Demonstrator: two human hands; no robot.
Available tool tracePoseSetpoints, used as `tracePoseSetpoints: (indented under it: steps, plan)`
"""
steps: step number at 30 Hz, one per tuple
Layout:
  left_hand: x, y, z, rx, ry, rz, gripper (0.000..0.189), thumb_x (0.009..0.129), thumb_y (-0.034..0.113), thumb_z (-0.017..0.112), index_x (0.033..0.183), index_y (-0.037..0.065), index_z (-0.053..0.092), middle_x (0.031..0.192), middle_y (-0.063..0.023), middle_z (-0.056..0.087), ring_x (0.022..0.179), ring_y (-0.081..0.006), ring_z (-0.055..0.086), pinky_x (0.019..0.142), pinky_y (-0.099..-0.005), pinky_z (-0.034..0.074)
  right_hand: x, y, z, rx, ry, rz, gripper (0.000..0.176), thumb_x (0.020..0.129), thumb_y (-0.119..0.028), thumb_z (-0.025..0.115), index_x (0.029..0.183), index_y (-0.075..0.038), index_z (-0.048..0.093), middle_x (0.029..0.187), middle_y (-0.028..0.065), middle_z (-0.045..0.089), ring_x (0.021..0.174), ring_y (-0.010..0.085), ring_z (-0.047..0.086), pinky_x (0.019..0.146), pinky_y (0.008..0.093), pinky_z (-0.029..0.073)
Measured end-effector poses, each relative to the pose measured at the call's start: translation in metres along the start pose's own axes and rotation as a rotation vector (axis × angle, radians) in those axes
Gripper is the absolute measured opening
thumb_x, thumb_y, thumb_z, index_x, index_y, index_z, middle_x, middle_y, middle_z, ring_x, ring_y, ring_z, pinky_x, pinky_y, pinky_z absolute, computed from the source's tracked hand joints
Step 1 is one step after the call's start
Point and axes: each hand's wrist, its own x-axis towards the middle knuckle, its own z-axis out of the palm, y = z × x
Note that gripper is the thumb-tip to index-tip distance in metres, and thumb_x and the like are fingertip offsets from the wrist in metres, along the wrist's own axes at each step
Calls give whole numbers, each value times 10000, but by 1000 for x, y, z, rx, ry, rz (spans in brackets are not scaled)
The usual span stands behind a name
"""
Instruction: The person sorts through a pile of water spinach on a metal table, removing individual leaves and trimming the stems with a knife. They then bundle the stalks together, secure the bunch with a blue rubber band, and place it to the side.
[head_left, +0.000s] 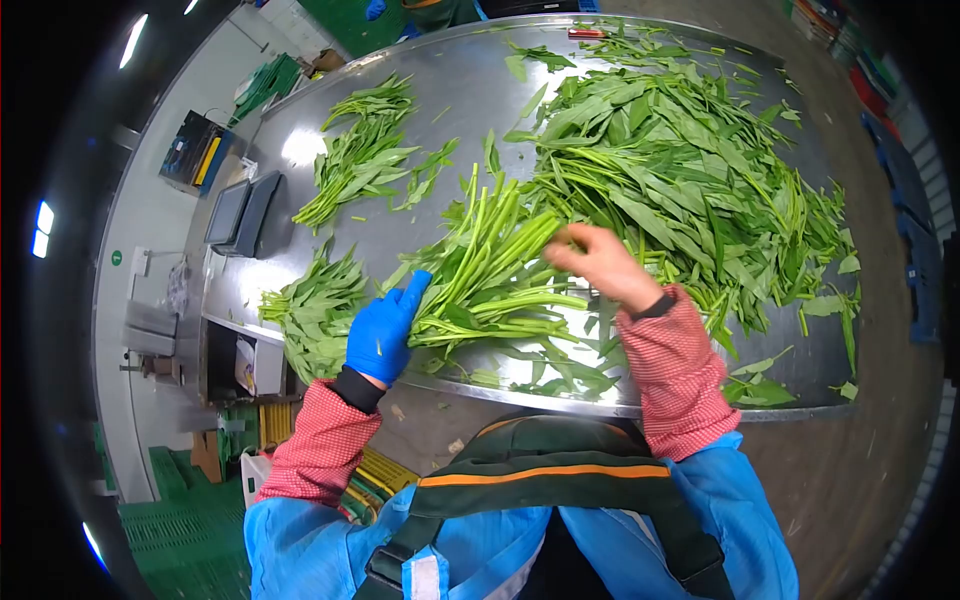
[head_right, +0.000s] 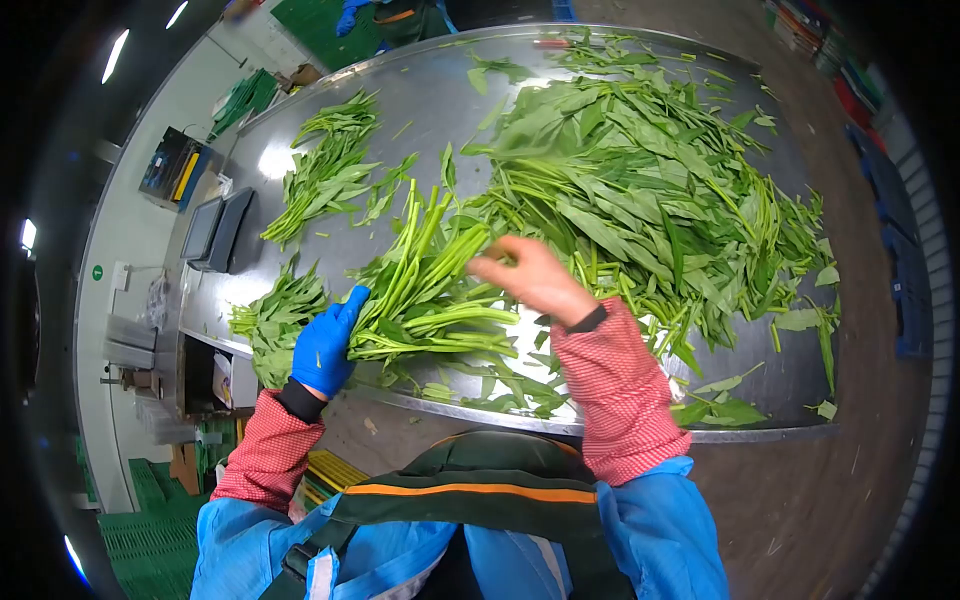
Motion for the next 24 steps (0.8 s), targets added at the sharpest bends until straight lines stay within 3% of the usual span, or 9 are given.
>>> tracePoseSetpoints:
  steps: [3, 7, 8, 13, 15, 17, 19, 21, 24]
  plan:
    - [4, 6, 2, 73, -5, 19, 806, 668, -50, 562, 1416, 143, 334, 892, -132, 559, 712, -310, 576, 592, -408, 478, 4, 12, 39, 171, -57, -114, 396, 867, -358, 618, 1028, 3, 639, 898, 148, 675, 824, 202, 629, 779, 336, 487]
    - [4, 7, 1, 190, -86, 2, 816, 647, -48, 589, 1408, 133, 357, 1004, -132, 589, 746, -306, 569, 613, -397, 464, -8, 15, 23, 47, -332, 16, 266, 868, -275, 605, 827, -13, 613, 721, 91, 608, 667, 175, 554, 645, 332, 458]
    - [3, 7, 1, 209, -100, 22, 778, 677, -40, 570, 1404, 141, 359, 1022, -128, 596, 733, -296, 574, 600, -389, 468, -16, 14, 23, 61, -293, -66, 268, 863, -258, 601, 752, -15, 574, 657, 70, 554, 608, 161, 504, 592, 329, 429]
    - [1, 6, -2, 338, -104, 42, 699, 751, 14, 546, 1405, 165, 353, 999, -100, 599, 725, -261, 589, 583, -373, 470, -38, 26, -5, 149, -61, 110, 200, 855, -178, 560, 837, 3, 642, 662, 31, 588, 611, 117, 537, 578, 272, 440]
    - [-1, -2, -2, 416, -171, 5, 681, 766, 30, 541, 1405, 174, 354, 993, -93, 598, 739, -248, 598, 581, -361, 472, -37, 29, -25, 244, 244, 39, 171, 849, -127, 537, 788, 5, 627, 637, 38, 571, 608, 87, 535, 559, 269, 434]
    - [1, -1, -4, 457, -192, 41, 655, 780, 55, 542, 1397, 186, 366, 991, -89, 596, 743, -235, 601, 579, -350, 474, -36, -5, -25, 48, 334, -98, 131, 813, -139, 604, 762, -19, 618, 645, 52, 563, 617, 128, 536, 562, 297, 425]
    - [7, 0, -4, 453, -177, 107, 646, 781, 65, 548, 1391, 186, 374, 987, -86, 595, 735, -234, 598, 576, -350, 473, -21, -33, -4, -482, 440, -635, 143, 770, -163, 668, 734, -44, 598, 680, 59, 565, 645, 200, 533, 582, 343, 422]
    - [15, 9, -8, 448, -118, 169, 639, 783, 69, 550, 1387, 185, 378, 984, -85, 594, 730, -232, 597, 573, -349, 472, -20, -63, 24, -758, 409, -678, 178, 752, -192, 683, 763, -48, 579, 733, 80, 576, 698, 276, 532, 611, 383, 422]
    - [23, 18, -12, 444, -109, 197, 634, 787, 71, 551, 1386, 186, 375, 987, -84, 595, 730, -230, 598, 576, -351, 472, -11, -39, 50, -741, 253, -681, 212, 755, -216, 680, 810, -47, 564, 743, 103, 570, 715, 277, 543, 626, 383, 434]
